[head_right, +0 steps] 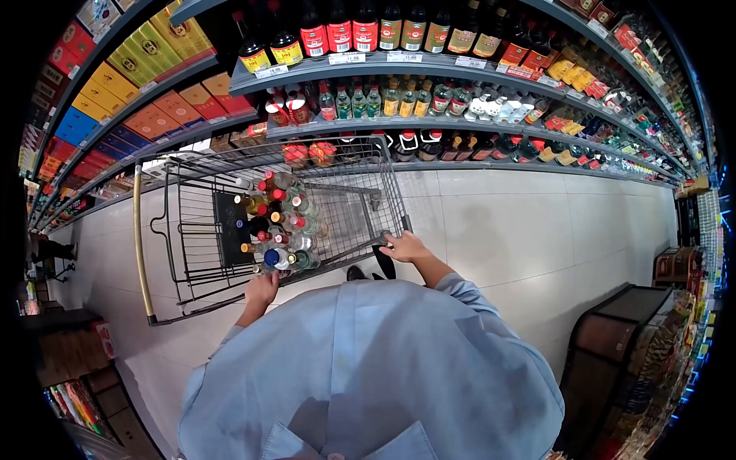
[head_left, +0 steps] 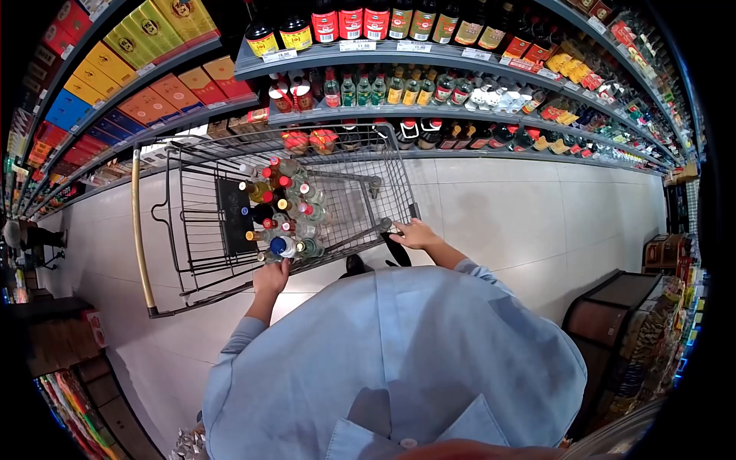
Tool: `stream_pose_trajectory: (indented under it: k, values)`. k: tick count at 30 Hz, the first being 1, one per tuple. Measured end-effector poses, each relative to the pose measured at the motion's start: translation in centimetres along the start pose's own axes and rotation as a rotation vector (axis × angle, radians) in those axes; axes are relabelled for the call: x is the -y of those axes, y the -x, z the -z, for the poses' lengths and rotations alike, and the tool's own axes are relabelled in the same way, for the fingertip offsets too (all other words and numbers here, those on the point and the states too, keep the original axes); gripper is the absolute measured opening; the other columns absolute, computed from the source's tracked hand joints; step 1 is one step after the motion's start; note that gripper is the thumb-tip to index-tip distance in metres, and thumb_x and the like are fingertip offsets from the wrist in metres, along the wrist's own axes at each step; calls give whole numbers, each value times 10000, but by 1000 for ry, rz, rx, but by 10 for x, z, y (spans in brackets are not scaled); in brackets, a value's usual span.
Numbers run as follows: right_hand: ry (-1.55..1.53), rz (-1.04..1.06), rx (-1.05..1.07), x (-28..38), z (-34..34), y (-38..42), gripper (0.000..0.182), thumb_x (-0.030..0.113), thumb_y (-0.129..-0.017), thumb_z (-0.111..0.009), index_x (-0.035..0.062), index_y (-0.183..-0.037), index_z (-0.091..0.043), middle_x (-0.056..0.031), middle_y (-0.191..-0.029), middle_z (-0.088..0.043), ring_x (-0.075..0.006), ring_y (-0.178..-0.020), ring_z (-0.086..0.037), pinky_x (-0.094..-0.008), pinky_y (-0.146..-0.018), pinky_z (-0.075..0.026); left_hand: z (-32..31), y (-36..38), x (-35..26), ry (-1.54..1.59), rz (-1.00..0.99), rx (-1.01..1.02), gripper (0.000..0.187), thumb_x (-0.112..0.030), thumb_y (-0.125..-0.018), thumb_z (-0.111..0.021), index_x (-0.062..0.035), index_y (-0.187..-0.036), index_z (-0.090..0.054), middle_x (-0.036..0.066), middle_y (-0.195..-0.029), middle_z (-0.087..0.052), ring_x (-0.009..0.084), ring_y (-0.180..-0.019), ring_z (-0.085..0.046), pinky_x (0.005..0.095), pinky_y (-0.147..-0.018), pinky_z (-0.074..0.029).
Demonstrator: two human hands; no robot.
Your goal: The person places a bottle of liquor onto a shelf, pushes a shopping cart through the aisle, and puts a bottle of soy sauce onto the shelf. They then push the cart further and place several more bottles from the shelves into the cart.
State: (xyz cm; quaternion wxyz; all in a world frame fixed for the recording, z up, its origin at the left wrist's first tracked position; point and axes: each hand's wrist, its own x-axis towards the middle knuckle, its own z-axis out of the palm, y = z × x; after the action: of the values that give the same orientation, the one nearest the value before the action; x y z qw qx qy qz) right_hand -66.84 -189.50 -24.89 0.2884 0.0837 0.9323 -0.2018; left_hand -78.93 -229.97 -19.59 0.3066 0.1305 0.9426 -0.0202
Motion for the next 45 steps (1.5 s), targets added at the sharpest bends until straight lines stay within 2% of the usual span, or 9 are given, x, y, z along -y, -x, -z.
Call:
stream_pose_trajectory:
  k: [3,7,14,22,29,31,33,36,45]
  values:
    - [132,220,42,-18,17,9,806,669,-689,-553,158,-1296,-415,-175,-987,-630,-333,-1016,-544,-398,-1002,-310,2,1,-13,-27,-4,-26,564,-490,-908,-278,-91,-870,-675,175,-837,-657,347,-798,-637,470,-690,-498]
    - [327,215,-12,-28,31,22,1039,444,-537,-796,166,-1384,-263,-123,-1126,-555,-301,-1098,-497,-399,-1045,-278,19,10,-37,21,-20,-30,566,-500,-907,-270,-114,-890,-683,167,-850,-660,343,-815,-636,455,-712,-495]
    - [333,259,-40,-45,42,30,786,321,-571,-786,134,-1243,-422,-116,-1074,-557,-305,-1063,-503,-423,-992,-327,34,20,-62,6,-1,6,559,-492,-907,-279,-105,-905,-683,155,-894,-662,326,-862,-631,443,-746,-494]
    - [329,82,-86,-26,32,69,355,165,-809,-513,103,-1158,-479,-100,-1146,-536,-270,-1129,-472,-388,-1038,-279,43,40,-57,-1,-47,82,598,-529,-897,-250,-110,-985,-668,146,-980,-651,317,-935,-615,431,-799,-481]
    - [376,-24,-132,-11,30,100,319,142,-843,-401,102,-1148,-485,-86,-1182,-525,-247,-1152,-461,-387,-1054,-253,51,53,-49,-3,-151,198,669,-569,-894,-197,-96,-1046,-646,152,-1063,-626,316,-1025,-578,428,-864,-448]
    - [352,-18,-213,-9,18,103,414,196,-767,-593,76,-1143,-467,-114,-1164,-525,-286,-1158,-439,-409,-1040,-270,45,54,-43,20,-157,171,664,-568,-887,-216,-88,-1021,-655,160,-1040,-632,327,-1009,-583,433,-859,-448]
    - [364,-59,-207,1,19,113,452,202,-753,-612,74,-1158,-457,-126,-1193,-502,-304,-1179,-419,-417,-1044,-262,49,60,-43,47,-147,170,659,-565,-881,-232,-80,-1002,-661,161,-1014,-640,335,-990,-590,432,-853,-450]
    - [376,-125,-301,17,15,138,347,148,-837,-430,92,-1177,-469,-137,-1245,-475,-303,-1229,-383,-417,-1053,-254,50,68,-40,61,-162,157,652,-557,-884,-239,-68,-997,-655,187,-1002,-635,343,-981,-591,435,-849,-455]
    - [267,-217,-376,55,4,169,627,191,-693,-670,35,-1230,-384,-173,-1296,-398,-317,-1269,-309,-430,-1055,-252,63,93,-35,83,-210,117,597,-523,-862,-308,-56,-941,-672,178,-969,-646,345,-939,-610,426,-829,-470]
